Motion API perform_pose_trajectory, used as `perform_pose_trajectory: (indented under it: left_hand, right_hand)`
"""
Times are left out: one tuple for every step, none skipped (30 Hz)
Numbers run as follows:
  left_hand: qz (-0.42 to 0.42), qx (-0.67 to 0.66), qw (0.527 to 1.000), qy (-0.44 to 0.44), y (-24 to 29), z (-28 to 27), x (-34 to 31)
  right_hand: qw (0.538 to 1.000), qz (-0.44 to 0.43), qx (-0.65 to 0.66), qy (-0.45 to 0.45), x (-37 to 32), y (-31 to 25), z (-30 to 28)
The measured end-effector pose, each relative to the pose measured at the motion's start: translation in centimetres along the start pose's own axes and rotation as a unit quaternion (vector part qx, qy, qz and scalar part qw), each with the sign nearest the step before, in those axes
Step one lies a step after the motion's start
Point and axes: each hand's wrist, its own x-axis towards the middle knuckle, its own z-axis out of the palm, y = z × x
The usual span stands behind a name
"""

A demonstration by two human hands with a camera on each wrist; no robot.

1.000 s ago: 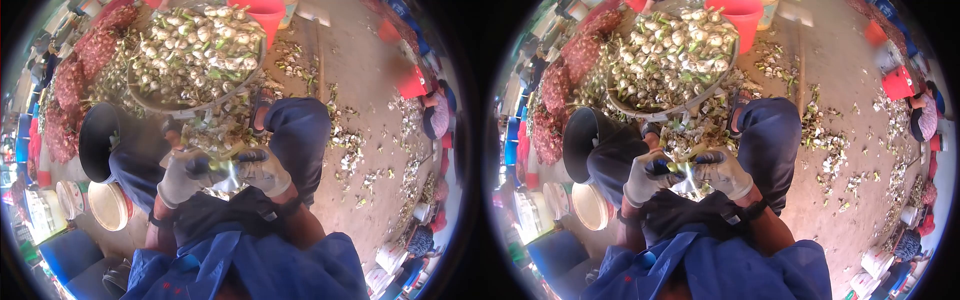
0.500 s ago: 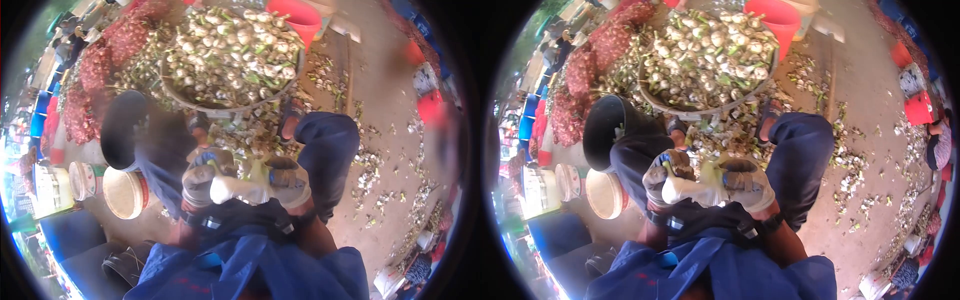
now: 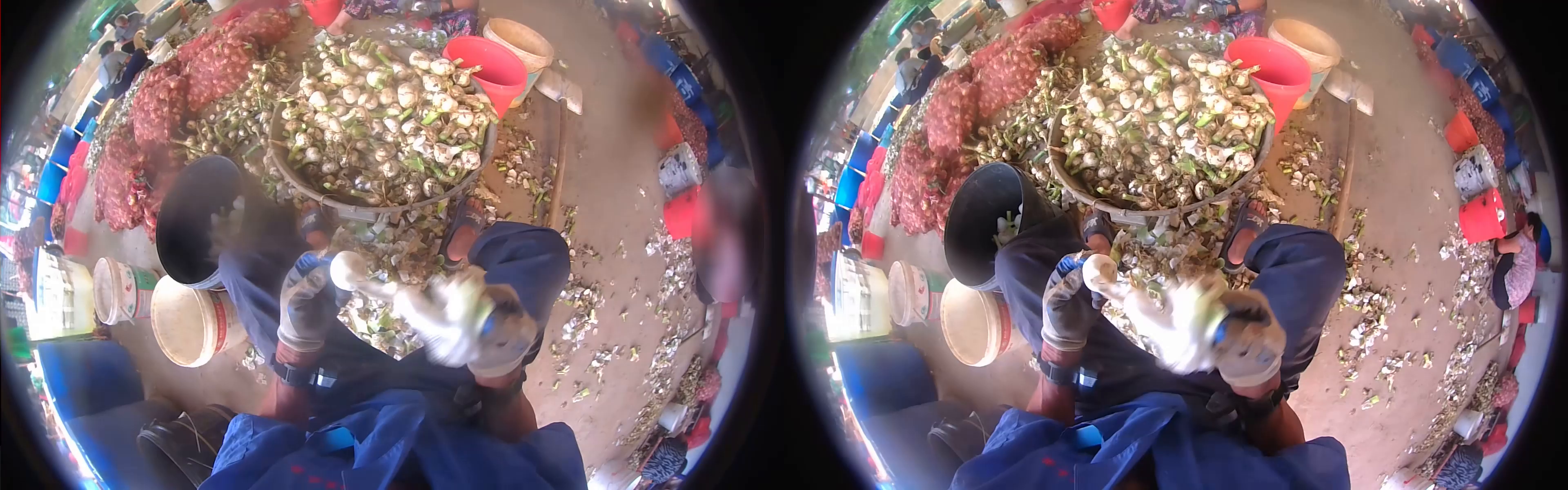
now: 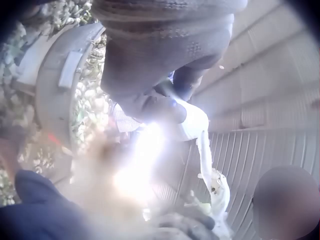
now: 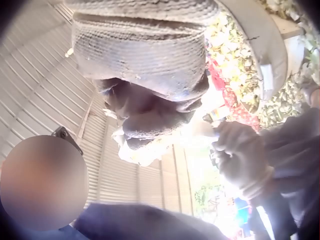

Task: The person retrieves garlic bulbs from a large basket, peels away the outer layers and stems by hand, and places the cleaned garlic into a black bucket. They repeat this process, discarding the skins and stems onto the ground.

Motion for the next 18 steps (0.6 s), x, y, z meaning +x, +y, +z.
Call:
perform_pose_trajectory:
  left_hand:
    - [0.007, 0.010, 1.000, 0.000, 0.0, -0.2, -0.1]
    - [0.010, 0.004, 1.000, 0.001, -0.1, -0.2, -0.3]
    - [0.018, 0.039, 0.998, 0.036, 0.0, -0.2, -0.7]
    - [0.029, 0.075, 0.994, 0.071, 0.3, -0.3, -0.9]
    - [0.038, 0.072, 0.994, 0.076, 0.4, -0.5, -1.0]
    - [0.036, 0.074, 0.993, 0.080, 0.5, -0.9, -1.2]
    - [0.036, 0.078, 0.993, 0.086, 0.8, -1.2, -1.5]
    - [0.033, 0.130, 0.986, 0.097, 1.5, -0.8, -1.8]
    - [0.035, 0.100, 0.988, 0.114, 1.9, -0.3, -1.9]
    - [0.055, 0.076, 0.987, 0.128, 2.3, 0.1, -2.2]
    - [0.075, 0.053, 0.986, 0.140, 3.0, 0.1, -2.6]
    - [0.097, 0.077, 0.984, 0.127, 4.0, -0.7, -3.4]
    - [0.108, 0.044, 0.981, 0.156, 5.3, -0.5, -4.0]
    - [0.162, 0.008, 0.976, 0.143, 6.2, -2.8, -5.0]
    - [0.213, -0.028, 0.969, 0.123, 7.8, -4.1, -5.8]
    - [0.242, -0.107, 0.923, 0.278, 9.5, -5.4, -6.7]
    - [0.285, -0.157, 0.900, 0.289, 12.0, -4.7, -7.3]
    - [0.319, -0.170, 0.898, 0.249, 13.2, -7.3, -9.4]
  right_hand:
    - [1.000, -0.004, -0.005, -0.001, 0.8, 0.3, 0.0]
    - [0.996, -0.017, -0.066, 0.051, 2.5, 0.5, 0.1]
    - [0.986, -0.031, -0.124, 0.104, 3.5, 0.5, 0.2]
    - [0.957, 0.161, 0.237, 0.051, 2.9, 2.0, 2.7]
    - [0.958, 0.152, 0.238, 0.047, 2.6, 2.2, 3.7]
    - [0.776, 0.221, 0.591, 0.017, 2.5, 2.2, 4.5]
    - [0.466, 0.260, 0.845, -0.023, 2.2, 2.2, 5.7]
    - [0.547, 0.308, 0.774, -0.081, 1.0, 4.0, 8.2]
    - [0.623, 0.273, 0.721, -0.129, 1.2, 2.7, 8.9]
    - [0.705, 0.239, 0.650, -0.153, 1.6, 1.5, 9.1]
    - [0.776, 0.198, 0.574, -0.171, 1.7, 0.0, 8.9]
    - [0.791, 0.208, 0.532, -0.221, 0.7, 1.1, 10.8]
    - [0.804, 0.216, 0.486, -0.265, -0.1, 2.2, 12.6]
    - [0.814, 0.196, 0.483, -0.258, 0.3, 1.3, 12.4]
    - [0.806, 0.194, 0.501, -0.248, 0.4, 0.8, 12.5]
    - [0.788, 0.199, 0.521, -0.261, 0.1, 1.3, 13.2]
    - [0.770, 0.205, 0.539, -0.272, -0.1, 1.8, 14.0]
    - [0.769, 0.200, 0.542, -0.276, 0.3, 1.2, 13.8]
